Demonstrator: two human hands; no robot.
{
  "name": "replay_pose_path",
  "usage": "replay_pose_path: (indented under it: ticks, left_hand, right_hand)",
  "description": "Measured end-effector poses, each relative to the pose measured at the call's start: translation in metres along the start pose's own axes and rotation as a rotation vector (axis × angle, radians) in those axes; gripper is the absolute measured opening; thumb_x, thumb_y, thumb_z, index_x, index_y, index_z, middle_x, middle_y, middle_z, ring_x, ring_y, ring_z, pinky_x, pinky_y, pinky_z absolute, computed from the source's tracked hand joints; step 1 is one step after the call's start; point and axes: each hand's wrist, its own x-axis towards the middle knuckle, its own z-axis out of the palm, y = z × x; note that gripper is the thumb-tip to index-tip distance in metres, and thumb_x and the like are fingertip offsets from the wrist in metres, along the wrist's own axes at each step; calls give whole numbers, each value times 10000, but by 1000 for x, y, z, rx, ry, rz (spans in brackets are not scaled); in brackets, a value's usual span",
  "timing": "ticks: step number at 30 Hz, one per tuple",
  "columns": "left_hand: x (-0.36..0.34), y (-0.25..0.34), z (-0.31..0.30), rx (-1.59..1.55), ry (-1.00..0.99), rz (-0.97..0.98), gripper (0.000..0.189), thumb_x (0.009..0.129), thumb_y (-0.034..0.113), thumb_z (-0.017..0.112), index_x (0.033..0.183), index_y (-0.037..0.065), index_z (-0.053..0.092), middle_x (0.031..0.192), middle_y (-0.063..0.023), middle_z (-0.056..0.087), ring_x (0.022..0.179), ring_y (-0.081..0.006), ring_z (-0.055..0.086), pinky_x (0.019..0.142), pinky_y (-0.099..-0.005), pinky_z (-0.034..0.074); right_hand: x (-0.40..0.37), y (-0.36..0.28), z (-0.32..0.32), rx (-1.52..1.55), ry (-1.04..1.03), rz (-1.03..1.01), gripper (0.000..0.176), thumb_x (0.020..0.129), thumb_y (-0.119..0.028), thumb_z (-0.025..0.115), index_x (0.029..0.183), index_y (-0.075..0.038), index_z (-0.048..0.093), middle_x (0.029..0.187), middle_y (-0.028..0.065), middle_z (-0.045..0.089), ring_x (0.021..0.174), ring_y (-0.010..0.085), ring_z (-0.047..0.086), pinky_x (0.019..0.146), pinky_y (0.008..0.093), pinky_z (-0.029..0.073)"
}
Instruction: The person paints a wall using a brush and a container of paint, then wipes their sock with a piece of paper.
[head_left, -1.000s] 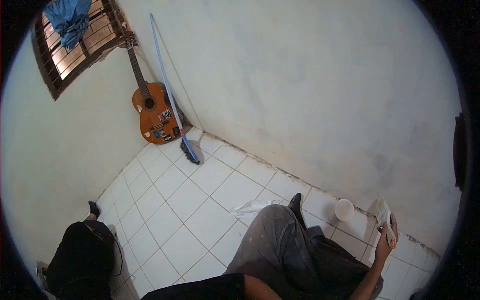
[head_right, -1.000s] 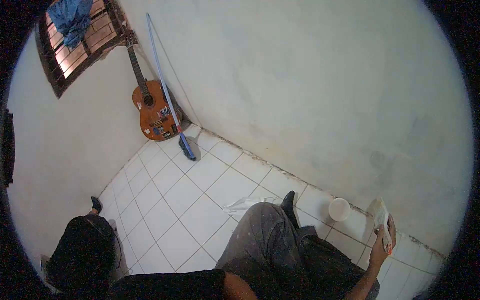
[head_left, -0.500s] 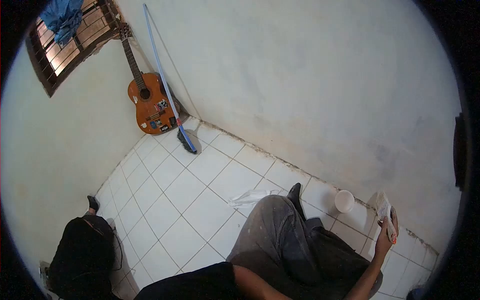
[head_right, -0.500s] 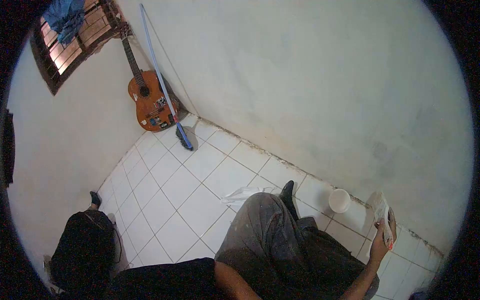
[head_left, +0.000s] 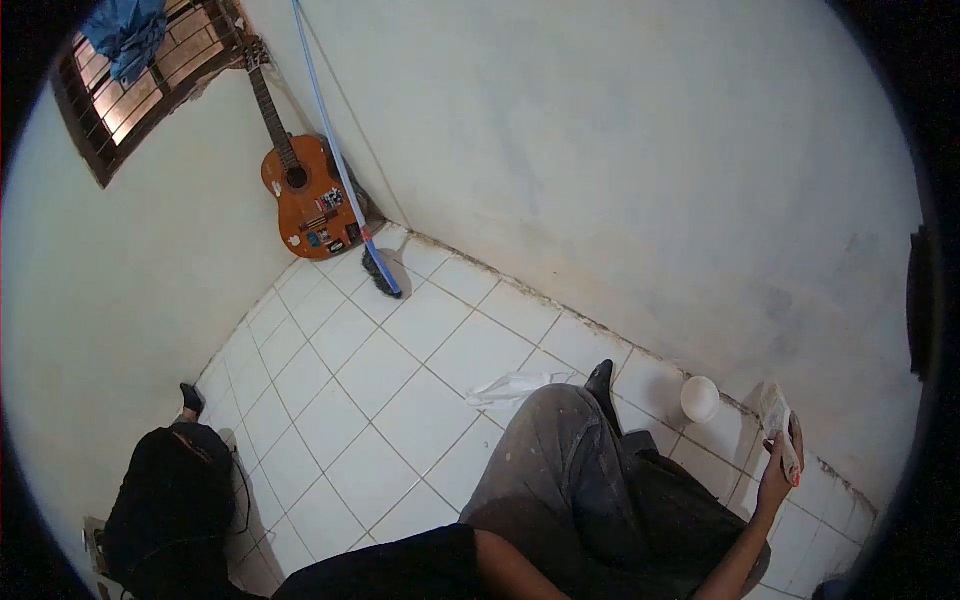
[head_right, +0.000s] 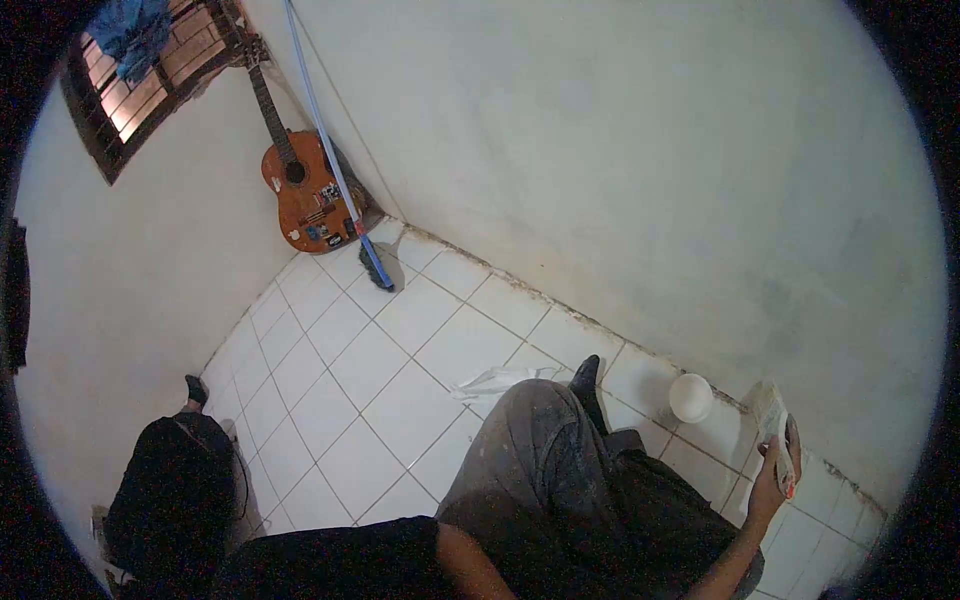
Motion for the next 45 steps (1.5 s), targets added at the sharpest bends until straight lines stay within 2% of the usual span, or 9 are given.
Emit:
replay_pose_path:
  ticks: [20,25,29,31,33,36,40,43,45]
  left_hand:
    - [1,-4,3,-33,-43,20,389,870,102,681,1196,-21,506,900,-209,629,734,-293,627,592,-389,499]
    - [0,4,-2,-269,-165,103,397,866,93,684,1198,-25,500,900,-213,629,732,-293,626,590,-388,498]
    - [-4,19,-19,-574,-212,277,403,863,85,686,1200,-28,495,899,-215,628,730,-293,626,588,-388,498]
    - [-2,20,-35,-709,-176,360,406,862,82,686,1201,-29,493,899,-217,628,729,-293,626,586,-388,498]
    - [1,22,-51,-711,-70,393,409,860,78,687,1202,-31,490,899,-218,627,728,-292,626,585,-388,497]
    - [0,43,-94,17,219,117,584,920,310,682,1395,156,379,933,-115,666,786,-270,632,696,-385,520]
    - [-26,19,-173,600,889,-211,267,938,132,591,1180,83,491,798,-5,518,636,-72,464,515,-230,363]
    - [-64,-13,-257,593,904,-248,259,945,134,608,1175,77,503,815,20,481,633,-76,436,552,-238,386]
    - [-105,-25,-294,754,1237,-742,258,930,163,631,1149,92,515,807,44,487,671,-49,455,569,-218,364]
  right_hand:
    - [-1,4,1,-3,-31,-2,391,987,-119,537,1356,8,521,1331,180,559,1140,263,598,877,367,561]
    - [-1,-19,6,76,4,129,398,884,-136,634,1262,-14,598,1152,145,669,1072,241,625,952,340,472]
    - [-5,15,8,-258,15,-365,291,910,-173,650,1174,-49,649,1269,156,614,1157,328,580,1039,427,426]
    - [-6,26,18,-64,118,-309,298,883,-119,683,1154,-2,646,1246,148,638,1076,279,642,955,374,499]
    - [-2,16,10,-108,91,-304,373,879,-136,676,1225,-26,588,1239,154,628,1101,303,620,958,402,487]
    - [-1,-10,-6,-90,6,-224,416,887,-144,647,1278,-42,550,1264,169,603,1130,338,593,968,427,476]
    - [-5,-18,-5,46,52,-230,423,881,-120,618,1291,-50,539,1254,180,607,1108,367,597,947,436,482]
    - [-6,-14,-2,55,116,-299,407,878,-89,620,1277,-47,550,1205,163,637,1042,316,633,913,395,496]
    - [-4,-16,-6,15,151,-320,395,877,-65,619,1266,-36,558,1179,143,654,982,268,658,877,348,511]
